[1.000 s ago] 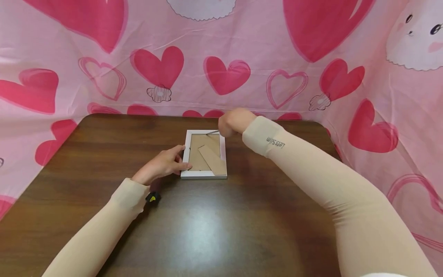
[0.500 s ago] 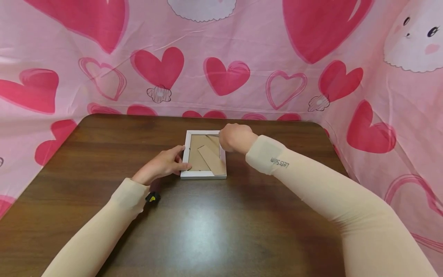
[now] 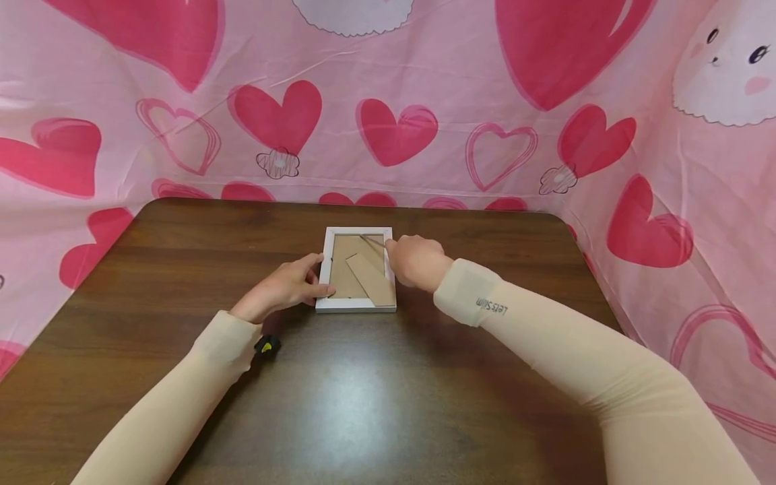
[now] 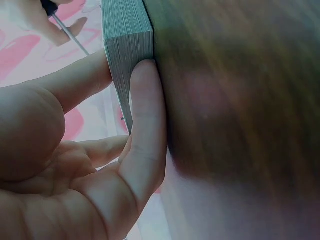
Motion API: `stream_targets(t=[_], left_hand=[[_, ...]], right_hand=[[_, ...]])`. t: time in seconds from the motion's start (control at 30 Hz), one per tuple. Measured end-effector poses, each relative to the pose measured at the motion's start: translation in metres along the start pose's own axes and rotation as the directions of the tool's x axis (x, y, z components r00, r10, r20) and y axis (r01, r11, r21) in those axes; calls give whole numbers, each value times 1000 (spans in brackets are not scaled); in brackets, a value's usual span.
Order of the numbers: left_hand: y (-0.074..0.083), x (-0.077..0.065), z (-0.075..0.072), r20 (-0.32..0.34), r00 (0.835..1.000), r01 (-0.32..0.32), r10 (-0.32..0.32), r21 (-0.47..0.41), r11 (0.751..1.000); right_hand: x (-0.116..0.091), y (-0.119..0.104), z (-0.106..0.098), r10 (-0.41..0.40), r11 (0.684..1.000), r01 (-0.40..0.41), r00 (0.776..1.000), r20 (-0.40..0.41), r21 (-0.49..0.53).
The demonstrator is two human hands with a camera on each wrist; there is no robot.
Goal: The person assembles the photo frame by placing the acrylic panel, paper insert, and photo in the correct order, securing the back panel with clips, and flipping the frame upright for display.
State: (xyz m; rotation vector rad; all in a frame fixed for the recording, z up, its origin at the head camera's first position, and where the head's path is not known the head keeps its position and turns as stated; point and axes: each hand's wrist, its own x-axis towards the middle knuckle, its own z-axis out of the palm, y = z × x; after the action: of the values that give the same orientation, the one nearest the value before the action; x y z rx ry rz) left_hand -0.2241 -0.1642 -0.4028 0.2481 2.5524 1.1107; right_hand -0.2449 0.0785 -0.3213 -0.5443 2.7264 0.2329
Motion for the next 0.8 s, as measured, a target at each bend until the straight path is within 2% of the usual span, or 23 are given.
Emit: stream_targets(t=[0.07, 0.17, 0.43, 0.53, 0.8], left_hand=[[0, 0, 0, 0, 1000, -2, 2, -3, 1000], [0, 0, 0, 1, 1000, -1, 1, -3, 1000], [0, -2, 0, -2, 1000, -6, 6, 3, 1000], [0, -2, 0, -3, 1000, -9, 9, 3, 1000], [0, -1, 0, 1, 1000, 6, -6, 1, 1000]], right_hand=[[0, 0, 4, 8, 1000, -8, 1000, 20, -1], [0, -2, 11, 22, 999, -22, 1000, -4, -25], [-7, -11, 29, 25, 999, -21, 989, -145, 33], [-8, -13, 36, 28, 999, -21, 986, -167, 44], [-6, -17, 53, 26, 999, -34, 975, -220, -33]])
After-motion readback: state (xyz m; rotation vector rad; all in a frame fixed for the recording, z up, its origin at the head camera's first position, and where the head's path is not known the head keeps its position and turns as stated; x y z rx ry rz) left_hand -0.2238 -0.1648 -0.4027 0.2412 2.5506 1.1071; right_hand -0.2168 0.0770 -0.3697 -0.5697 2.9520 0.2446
